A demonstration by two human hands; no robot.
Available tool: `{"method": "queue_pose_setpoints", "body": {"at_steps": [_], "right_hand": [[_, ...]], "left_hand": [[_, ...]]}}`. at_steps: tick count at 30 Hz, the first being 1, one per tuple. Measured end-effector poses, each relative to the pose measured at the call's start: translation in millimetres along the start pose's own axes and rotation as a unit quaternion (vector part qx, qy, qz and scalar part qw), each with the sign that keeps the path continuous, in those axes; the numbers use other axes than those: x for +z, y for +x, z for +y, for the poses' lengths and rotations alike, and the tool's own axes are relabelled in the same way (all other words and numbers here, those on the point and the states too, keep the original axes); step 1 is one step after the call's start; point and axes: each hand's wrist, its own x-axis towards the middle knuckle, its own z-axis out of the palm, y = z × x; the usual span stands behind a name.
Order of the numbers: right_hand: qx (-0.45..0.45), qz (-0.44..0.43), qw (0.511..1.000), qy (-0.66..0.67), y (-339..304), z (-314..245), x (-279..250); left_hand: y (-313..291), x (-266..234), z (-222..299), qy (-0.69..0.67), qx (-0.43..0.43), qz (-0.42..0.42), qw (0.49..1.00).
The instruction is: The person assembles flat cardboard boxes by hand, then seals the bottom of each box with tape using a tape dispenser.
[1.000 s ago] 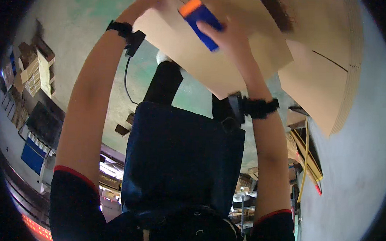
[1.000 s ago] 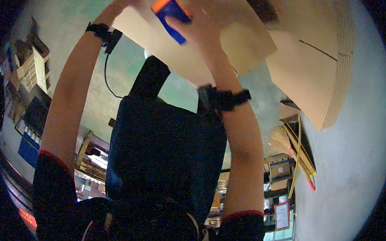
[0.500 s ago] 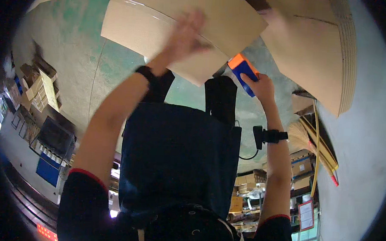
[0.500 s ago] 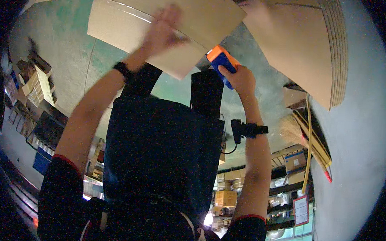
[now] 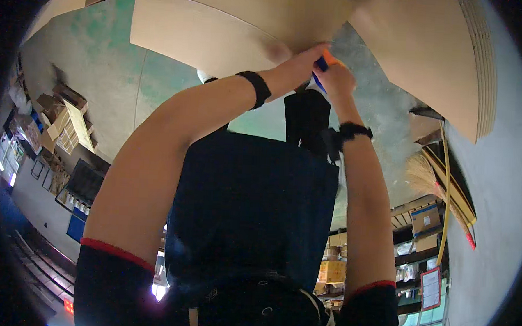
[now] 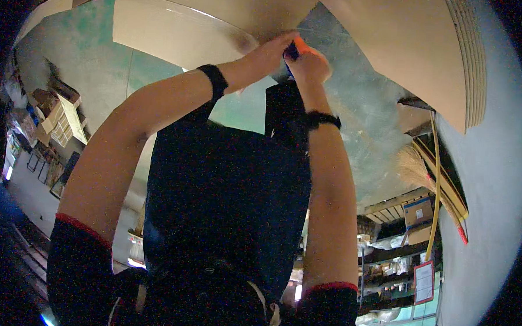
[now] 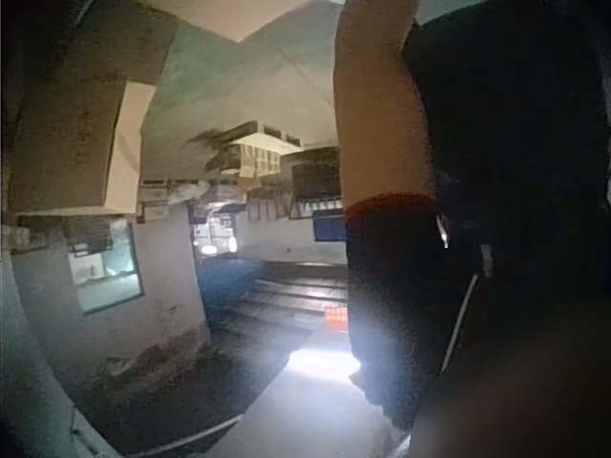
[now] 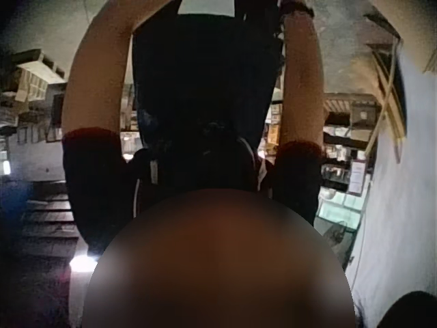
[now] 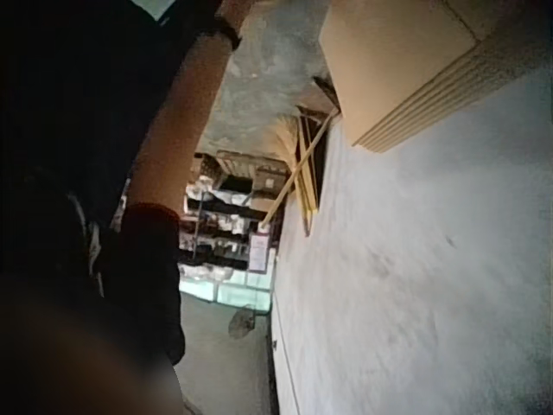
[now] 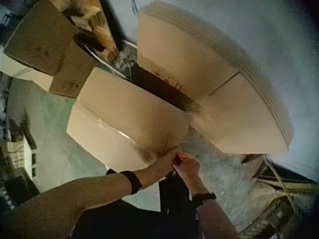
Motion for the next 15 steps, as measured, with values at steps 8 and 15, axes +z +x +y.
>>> {"method": "queue_pose_setpoints", "body": {"at_steps": [8, 15], "right_hand": [[0.126, -0.103, 0.955, 0.248, -5.9, 34.7, 14.8], [0.149, -0.028, 0.642, 0.751, 13.3, -43.0, -18.2]], "left_hand": [[3.7, -138.1, 35.2, 0.766, 0.375, 0.112, 0.51], [-52.0, -361.0, 19.5, 0.484, -0.069, 0.492, 0.721]]}}
